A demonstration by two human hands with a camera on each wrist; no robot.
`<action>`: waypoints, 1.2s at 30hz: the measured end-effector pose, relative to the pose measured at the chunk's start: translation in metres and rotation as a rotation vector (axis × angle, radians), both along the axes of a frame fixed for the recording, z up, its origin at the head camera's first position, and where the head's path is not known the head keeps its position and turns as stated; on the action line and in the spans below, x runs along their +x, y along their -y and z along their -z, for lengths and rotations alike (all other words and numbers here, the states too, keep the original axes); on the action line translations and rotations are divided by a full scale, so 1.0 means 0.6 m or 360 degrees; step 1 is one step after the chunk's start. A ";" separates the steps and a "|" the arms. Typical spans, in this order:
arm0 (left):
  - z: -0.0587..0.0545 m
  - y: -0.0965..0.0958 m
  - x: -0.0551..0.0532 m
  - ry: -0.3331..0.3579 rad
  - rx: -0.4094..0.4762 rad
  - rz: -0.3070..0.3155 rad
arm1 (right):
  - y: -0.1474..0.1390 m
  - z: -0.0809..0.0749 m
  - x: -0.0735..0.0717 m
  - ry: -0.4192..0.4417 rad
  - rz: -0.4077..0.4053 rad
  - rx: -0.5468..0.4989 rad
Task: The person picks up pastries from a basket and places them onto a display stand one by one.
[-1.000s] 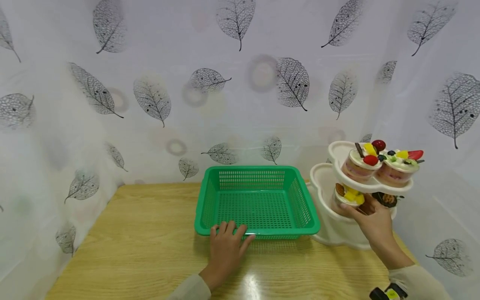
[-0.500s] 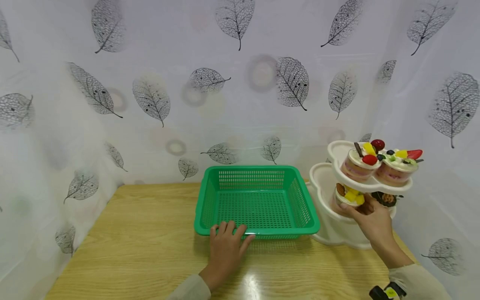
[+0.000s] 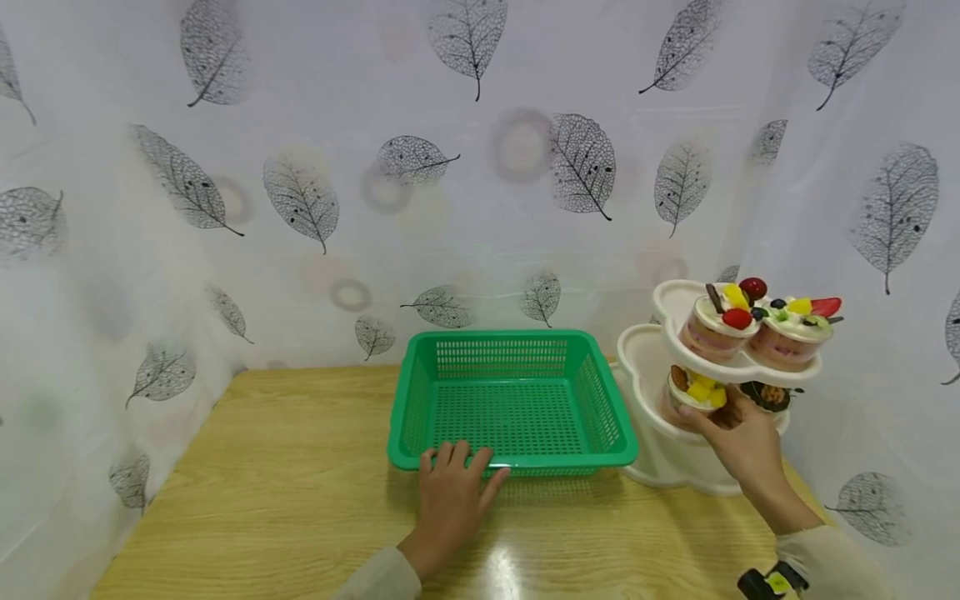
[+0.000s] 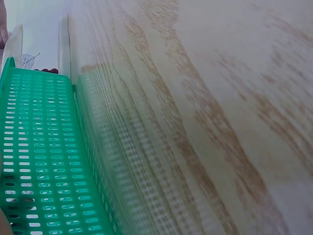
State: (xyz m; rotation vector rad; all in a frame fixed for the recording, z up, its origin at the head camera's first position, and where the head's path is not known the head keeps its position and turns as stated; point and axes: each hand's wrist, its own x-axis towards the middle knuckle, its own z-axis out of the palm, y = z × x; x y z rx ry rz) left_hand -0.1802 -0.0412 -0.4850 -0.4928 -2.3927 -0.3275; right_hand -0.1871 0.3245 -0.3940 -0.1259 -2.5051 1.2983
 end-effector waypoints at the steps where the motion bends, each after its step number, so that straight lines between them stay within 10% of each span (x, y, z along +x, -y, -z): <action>1: 0.000 0.000 -0.001 -0.0004 -0.0002 -0.0003 | -0.001 0.000 0.000 0.0004 0.0002 0.0006; 23: 0.001 -0.004 -0.003 0.0009 -0.0020 0.0002 | -0.019 -0.010 0.042 0.0042 -0.0089 0.0282; 30: -0.019 0.005 0.007 0.0260 -0.0029 0.0033 | 0.012 -0.009 0.065 -0.0025 -0.0153 0.0468; 36: -0.056 0.036 0.010 0.0409 -0.0040 0.0176 | 0.074 -0.027 0.043 -0.0089 -0.0491 0.0605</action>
